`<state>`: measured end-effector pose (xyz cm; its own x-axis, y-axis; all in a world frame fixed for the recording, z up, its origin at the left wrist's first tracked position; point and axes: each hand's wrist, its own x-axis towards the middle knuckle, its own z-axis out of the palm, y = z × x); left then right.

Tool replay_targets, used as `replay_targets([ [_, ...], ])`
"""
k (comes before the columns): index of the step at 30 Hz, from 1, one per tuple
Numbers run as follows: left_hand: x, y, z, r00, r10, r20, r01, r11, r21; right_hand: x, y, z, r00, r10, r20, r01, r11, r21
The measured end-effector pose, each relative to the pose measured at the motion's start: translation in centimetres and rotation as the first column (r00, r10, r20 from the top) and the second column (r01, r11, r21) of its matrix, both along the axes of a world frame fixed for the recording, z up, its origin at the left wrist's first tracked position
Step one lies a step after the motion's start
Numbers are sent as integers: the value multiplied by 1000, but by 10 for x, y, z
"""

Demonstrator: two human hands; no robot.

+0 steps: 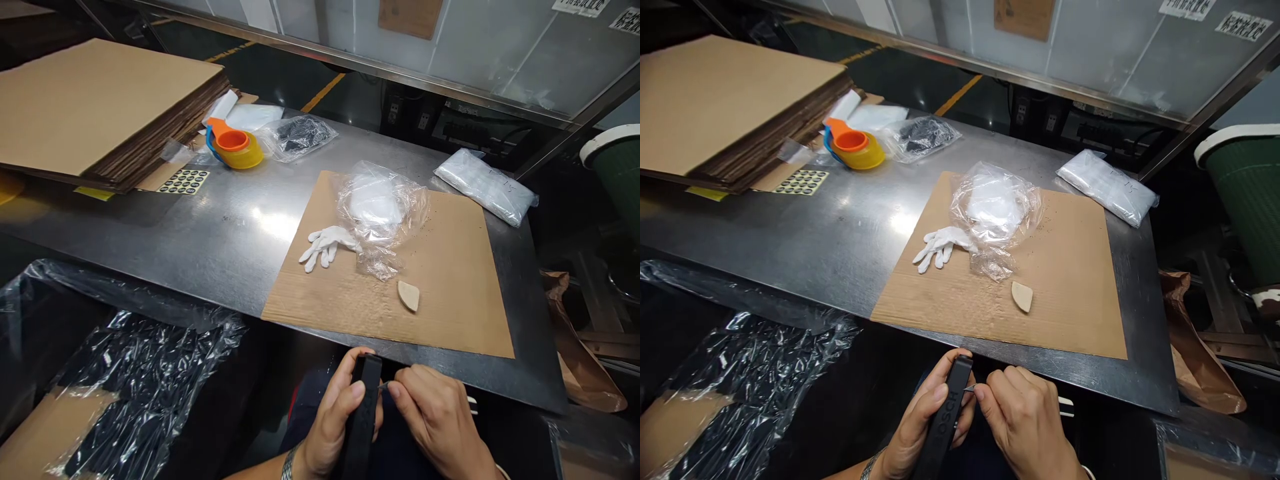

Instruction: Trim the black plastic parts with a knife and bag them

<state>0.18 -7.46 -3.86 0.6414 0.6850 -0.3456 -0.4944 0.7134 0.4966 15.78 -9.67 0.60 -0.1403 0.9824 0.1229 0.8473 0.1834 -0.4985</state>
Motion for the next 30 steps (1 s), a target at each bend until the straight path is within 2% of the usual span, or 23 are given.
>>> replay_targets([
  [10,0,-2,0,1000,4,0,-3,1000,-19,0,-2,0,1000,9,26,-10,1000,25],
  [24,1,-2,-2,1000,-3,-3,3,1000,-15,0,-4,-1,1000,15,-21,-16,998,-63],
  [27,2,-1,1,1000,8,6,-8,999,-38,2,-5,1,996,32,-83,-41,993,-106],
  [30,2,0,4,1000,10,15,-10,1000,-15,6,-5,1,982,-5,-187,-24,988,-155],
])
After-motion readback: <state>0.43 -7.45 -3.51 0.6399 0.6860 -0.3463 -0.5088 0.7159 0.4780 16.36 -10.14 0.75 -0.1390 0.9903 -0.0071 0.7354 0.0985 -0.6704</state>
